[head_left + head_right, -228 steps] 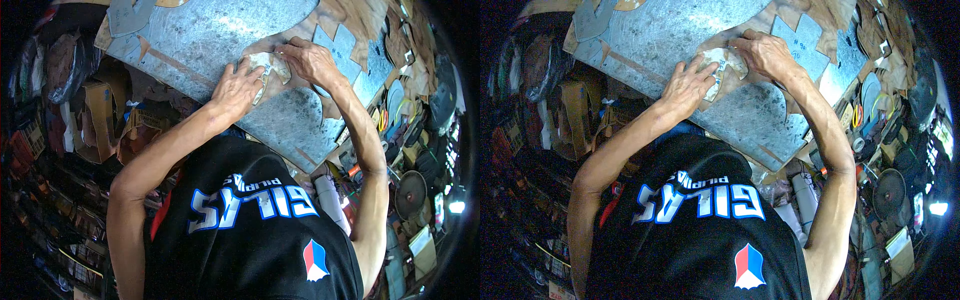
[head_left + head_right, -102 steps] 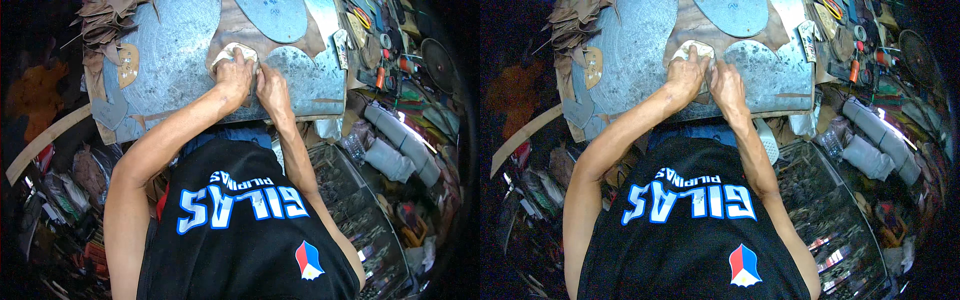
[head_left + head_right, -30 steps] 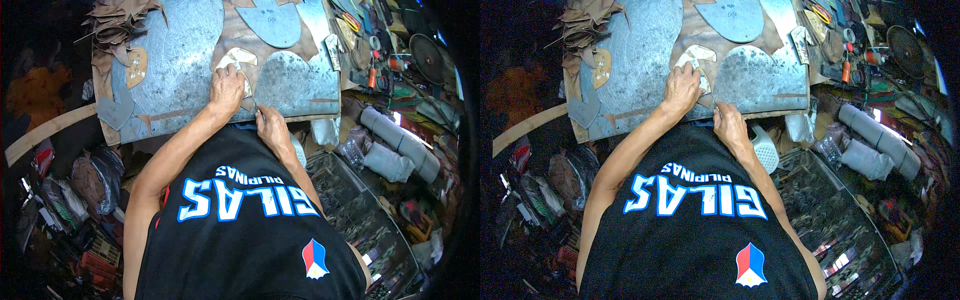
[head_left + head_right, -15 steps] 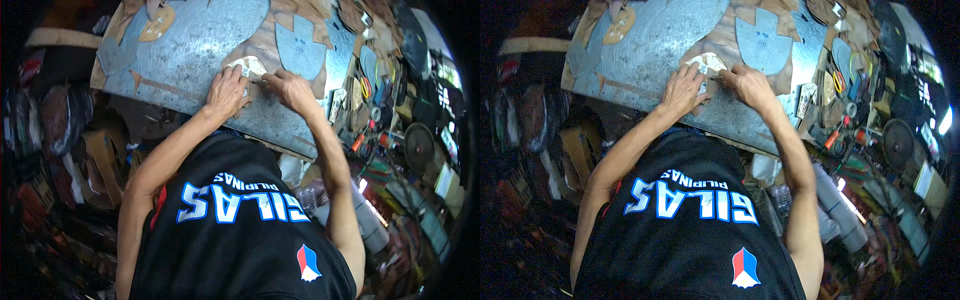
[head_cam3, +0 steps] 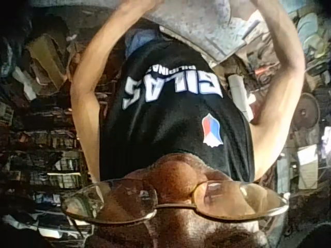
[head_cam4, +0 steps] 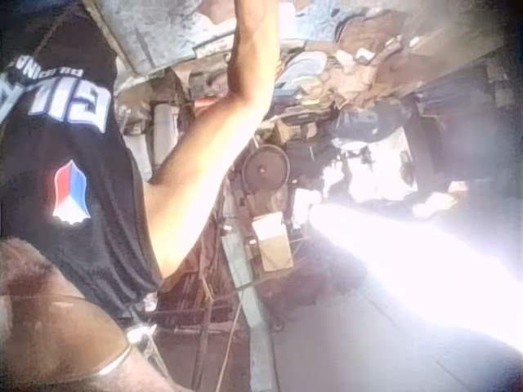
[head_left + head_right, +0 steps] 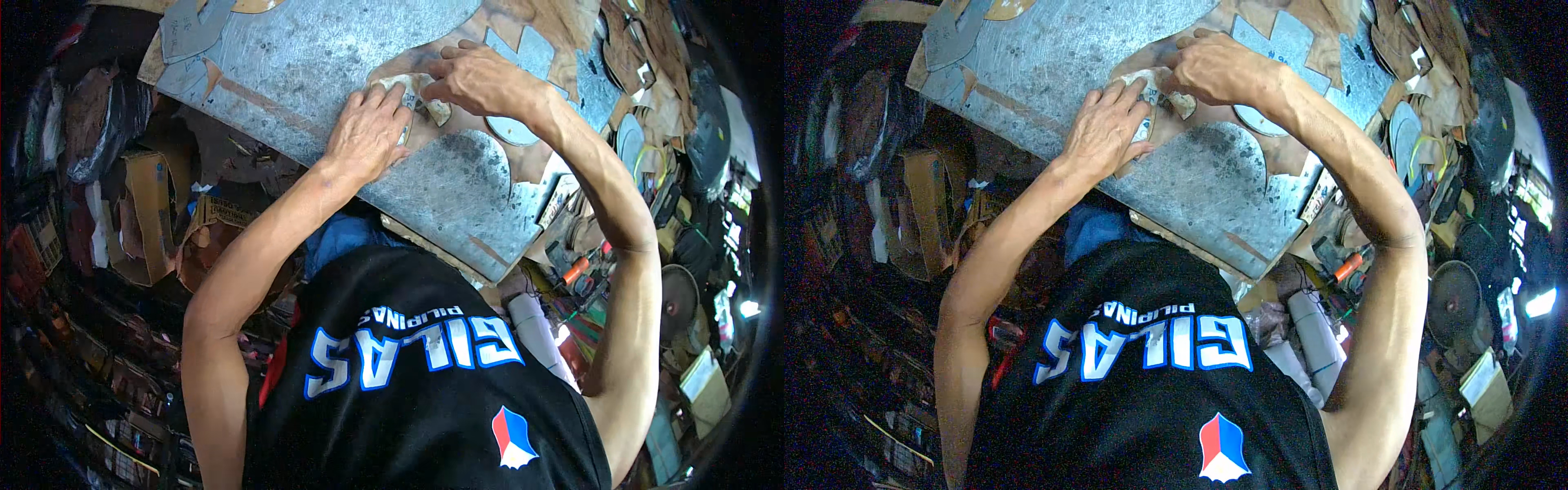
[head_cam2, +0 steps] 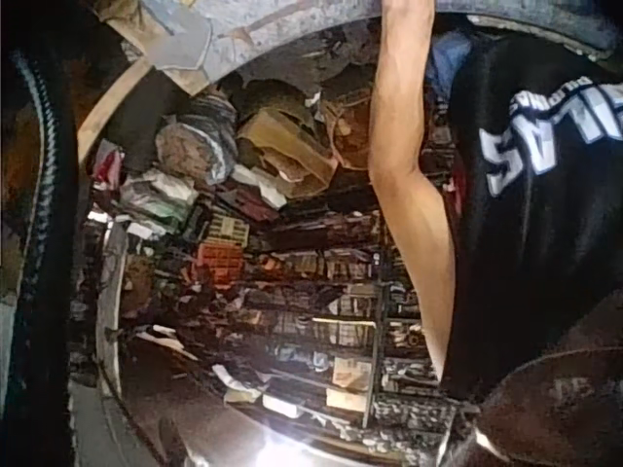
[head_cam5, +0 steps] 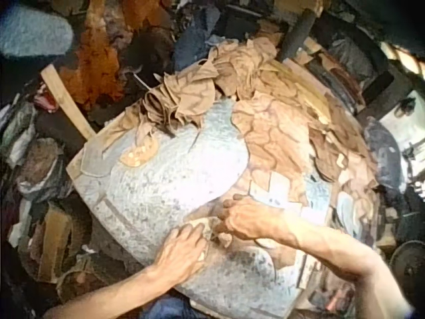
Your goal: Cutting leather pieces using a metal stencil and a small blade on a workbench.
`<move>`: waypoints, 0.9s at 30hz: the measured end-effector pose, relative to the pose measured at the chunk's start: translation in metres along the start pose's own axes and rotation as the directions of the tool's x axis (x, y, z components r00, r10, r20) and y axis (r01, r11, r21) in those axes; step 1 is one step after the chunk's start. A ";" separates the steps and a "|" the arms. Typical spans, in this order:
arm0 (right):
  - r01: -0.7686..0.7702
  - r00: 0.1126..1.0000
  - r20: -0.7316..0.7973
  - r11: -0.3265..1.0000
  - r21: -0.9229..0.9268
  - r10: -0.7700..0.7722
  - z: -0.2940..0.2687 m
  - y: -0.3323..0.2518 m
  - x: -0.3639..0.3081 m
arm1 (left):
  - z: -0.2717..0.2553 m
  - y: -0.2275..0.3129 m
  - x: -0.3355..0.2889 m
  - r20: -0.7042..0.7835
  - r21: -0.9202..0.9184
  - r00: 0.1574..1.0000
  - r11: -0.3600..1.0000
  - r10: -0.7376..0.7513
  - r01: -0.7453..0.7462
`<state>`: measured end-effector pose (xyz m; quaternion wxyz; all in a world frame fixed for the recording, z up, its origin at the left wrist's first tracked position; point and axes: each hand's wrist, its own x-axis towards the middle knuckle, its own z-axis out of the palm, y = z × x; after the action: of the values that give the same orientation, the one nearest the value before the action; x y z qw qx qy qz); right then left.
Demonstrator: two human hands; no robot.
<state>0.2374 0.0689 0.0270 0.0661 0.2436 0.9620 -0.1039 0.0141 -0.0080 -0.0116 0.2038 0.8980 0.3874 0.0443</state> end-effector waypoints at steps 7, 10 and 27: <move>0.009 0.998 0.063 1.000 0.026 -0.011 0.004 0.007 0.006 | -0.001 0.002 0.001 0.014 0.000 1.000 1.000 -0.020 0.020; -0.009 0.993 0.116 0.999 0.044 0.004 -0.003 0.005 0.007 | 0.000 0.002 0.001 0.032 0.015 0.999 1.000 -0.026 0.025; -0.425 0.905 0.015 0.898 0.112 0.426 0.039 -0.058 -0.040 | -0.001 0.011 0.003 0.094 0.158 0.995 0.987 -0.030 0.015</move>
<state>0.2475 -0.0082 0.0063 0.0686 0.4515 0.8785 -0.1400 0.0233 -0.0123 -0.0065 0.1515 0.9078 0.3897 -0.0318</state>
